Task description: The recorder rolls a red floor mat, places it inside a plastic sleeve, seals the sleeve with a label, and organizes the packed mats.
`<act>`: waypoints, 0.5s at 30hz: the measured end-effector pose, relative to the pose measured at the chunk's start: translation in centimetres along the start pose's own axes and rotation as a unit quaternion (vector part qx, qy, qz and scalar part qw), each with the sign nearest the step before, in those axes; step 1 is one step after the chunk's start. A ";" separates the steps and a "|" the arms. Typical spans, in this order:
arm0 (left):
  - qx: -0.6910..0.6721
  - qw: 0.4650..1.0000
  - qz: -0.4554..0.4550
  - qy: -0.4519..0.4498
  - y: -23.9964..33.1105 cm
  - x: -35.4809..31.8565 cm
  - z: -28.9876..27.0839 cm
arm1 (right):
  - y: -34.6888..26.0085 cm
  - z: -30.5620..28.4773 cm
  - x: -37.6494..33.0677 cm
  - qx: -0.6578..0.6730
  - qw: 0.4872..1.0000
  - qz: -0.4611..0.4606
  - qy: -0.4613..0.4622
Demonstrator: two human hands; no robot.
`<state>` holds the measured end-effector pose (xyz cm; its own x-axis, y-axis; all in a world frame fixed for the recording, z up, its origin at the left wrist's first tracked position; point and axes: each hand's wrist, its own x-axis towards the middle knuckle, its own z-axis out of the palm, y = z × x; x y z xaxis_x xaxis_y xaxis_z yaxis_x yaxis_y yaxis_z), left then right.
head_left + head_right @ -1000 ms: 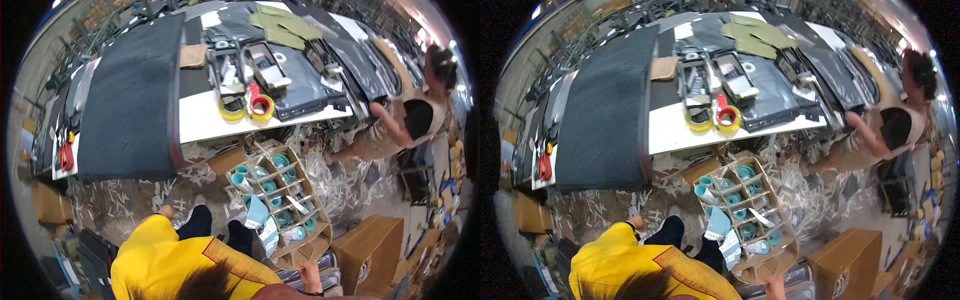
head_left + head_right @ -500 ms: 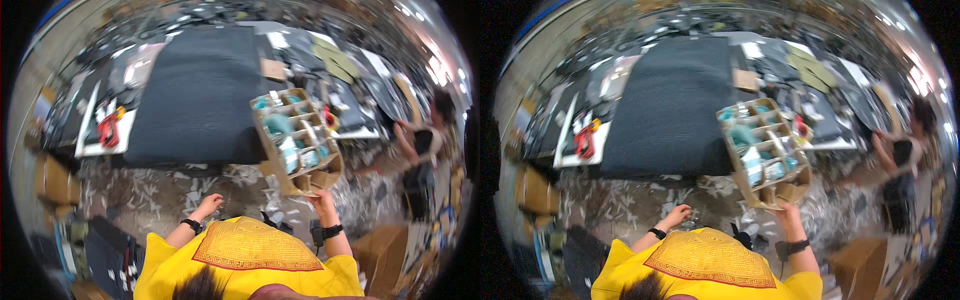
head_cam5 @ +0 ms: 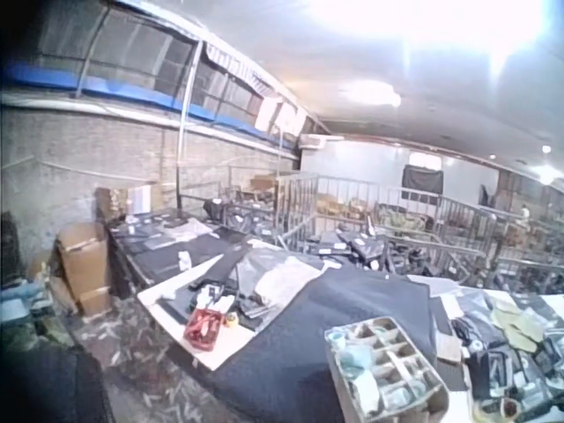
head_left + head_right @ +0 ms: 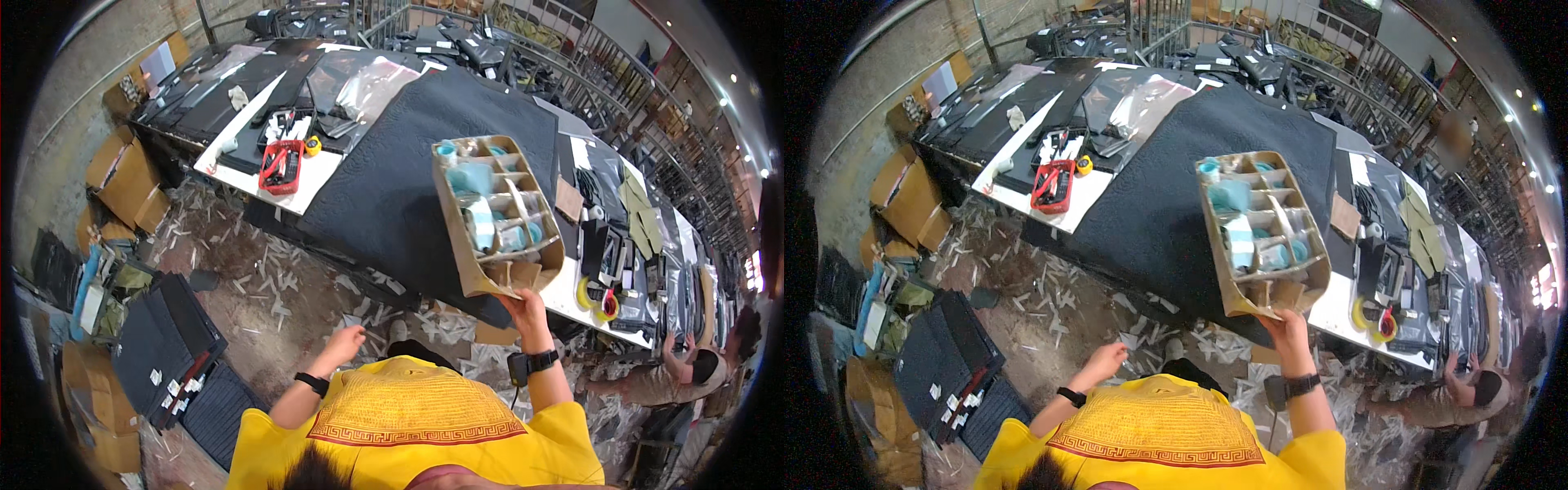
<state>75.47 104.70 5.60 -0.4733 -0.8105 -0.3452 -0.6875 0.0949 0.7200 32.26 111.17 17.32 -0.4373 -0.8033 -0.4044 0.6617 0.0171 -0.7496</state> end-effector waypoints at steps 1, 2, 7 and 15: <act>0.028 0.999 0.019 -0.013 -0.1 0.7 0.1 | 0.0 2.2 1.7 -0.015 1.000 0.015 -0.019; 0.057 0.997 0.038 -0.027 -0.3 1.6 -0.1 | 0.0 4.5 3.4 -0.015 0.999 0.006 -0.047; 0.029 0.998 -0.037 -0.047 -5.5 3.5 -3.3 | 3.1 13.4 16.9 -0.004 0.990 0.083 -0.112; -0.337 0.873 -0.303 0.181 -23.6 -3.0 -7.1 | 7.3 35.9 34.9 0.004 0.988 0.053 -0.146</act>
<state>97.00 100.76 -6.08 0.1535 -0.7355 -0.6599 -0.2132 -0.6768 0.7047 43.71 61.89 16.60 -0.1721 -0.9346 -0.3113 0.7000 0.1063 -0.7062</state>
